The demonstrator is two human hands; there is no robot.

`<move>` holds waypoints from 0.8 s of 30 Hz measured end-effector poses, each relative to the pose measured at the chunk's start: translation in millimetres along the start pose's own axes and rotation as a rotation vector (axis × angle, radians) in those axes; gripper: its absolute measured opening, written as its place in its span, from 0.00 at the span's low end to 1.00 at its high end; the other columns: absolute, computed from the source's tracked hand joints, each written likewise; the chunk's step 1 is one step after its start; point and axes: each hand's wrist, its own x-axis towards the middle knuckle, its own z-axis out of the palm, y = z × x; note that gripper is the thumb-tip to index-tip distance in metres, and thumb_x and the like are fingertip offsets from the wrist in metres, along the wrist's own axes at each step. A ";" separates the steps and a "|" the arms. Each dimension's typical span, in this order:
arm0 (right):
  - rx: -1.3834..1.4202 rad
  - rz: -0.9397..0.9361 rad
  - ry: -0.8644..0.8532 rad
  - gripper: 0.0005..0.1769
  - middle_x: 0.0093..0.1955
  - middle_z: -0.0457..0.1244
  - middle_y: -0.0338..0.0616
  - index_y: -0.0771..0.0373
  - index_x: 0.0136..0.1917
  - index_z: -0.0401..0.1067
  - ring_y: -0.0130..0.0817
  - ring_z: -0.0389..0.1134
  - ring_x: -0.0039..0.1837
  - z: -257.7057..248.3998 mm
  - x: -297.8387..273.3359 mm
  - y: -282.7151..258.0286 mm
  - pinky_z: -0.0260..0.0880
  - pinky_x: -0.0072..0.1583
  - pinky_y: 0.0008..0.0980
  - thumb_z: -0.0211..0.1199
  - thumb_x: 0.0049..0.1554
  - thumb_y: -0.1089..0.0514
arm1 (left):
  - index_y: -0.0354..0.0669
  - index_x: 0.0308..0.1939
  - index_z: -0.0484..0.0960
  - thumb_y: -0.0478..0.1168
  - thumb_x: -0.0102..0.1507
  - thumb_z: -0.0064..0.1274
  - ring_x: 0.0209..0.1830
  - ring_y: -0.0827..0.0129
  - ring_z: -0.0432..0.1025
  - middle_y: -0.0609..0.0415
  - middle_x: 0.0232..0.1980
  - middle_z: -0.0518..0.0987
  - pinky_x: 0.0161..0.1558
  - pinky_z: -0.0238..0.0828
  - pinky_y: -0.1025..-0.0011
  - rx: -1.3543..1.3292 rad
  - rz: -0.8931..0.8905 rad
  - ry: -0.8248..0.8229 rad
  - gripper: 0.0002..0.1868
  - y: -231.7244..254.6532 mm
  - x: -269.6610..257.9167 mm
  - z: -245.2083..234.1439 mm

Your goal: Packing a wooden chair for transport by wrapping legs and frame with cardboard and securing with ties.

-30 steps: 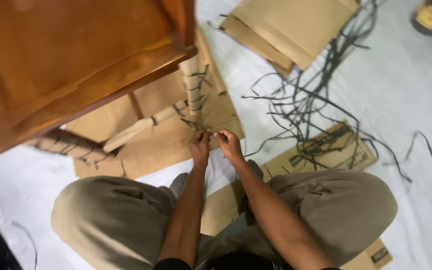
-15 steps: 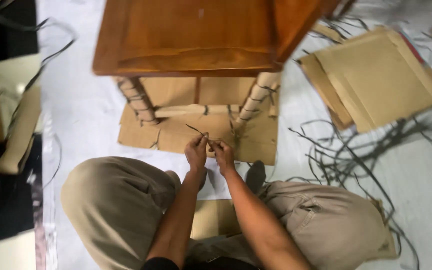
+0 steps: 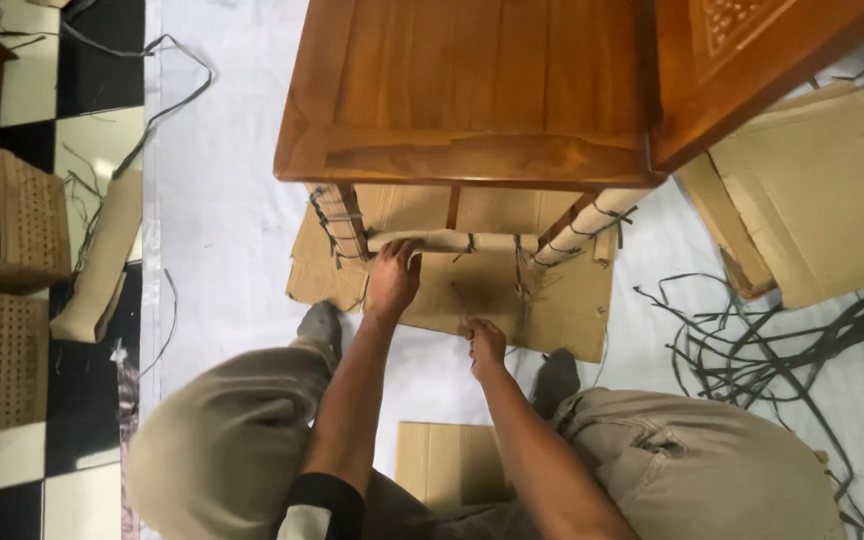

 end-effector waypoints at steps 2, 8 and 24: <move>0.011 0.048 0.016 0.08 0.27 0.56 0.39 0.56 0.38 0.69 0.26 0.50 0.25 13.8 -17.3 -23.1 0.47 0.27 0.23 0.63 0.57 0.54 | 0.48 0.50 0.85 0.37 0.65 0.53 0.52 0.56 0.78 0.52 0.47 0.83 0.58 0.71 0.63 0.050 0.057 -0.061 0.11 -0.3 13.2 -3.9; 0.100 0.179 0.000 0.15 0.26 0.53 0.35 0.54 0.36 0.67 0.27 0.50 0.26 61.6 26.8 -23.0 0.47 0.28 0.25 0.67 0.54 0.46 | 0.55 0.56 0.80 0.48 0.69 0.48 0.64 0.62 0.73 0.58 0.57 0.81 0.71 0.59 0.57 0.168 0.077 -0.287 0.13 -43.3 28.8 43.4; 0.405 0.207 -0.374 0.08 0.36 0.60 0.32 0.47 0.39 0.64 0.27 0.60 0.35 115.7 80.6 -34.9 0.51 0.33 0.21 0.62 0.56 0.58 | 0.54 0.30 0.76 0.42 0.60 0.40 0.15 0.57 0.55 0.56 0.25 0.60 0.18 0.60 0.53 0.480 0.556 0.442 0.08 -137.8 26.4 179.2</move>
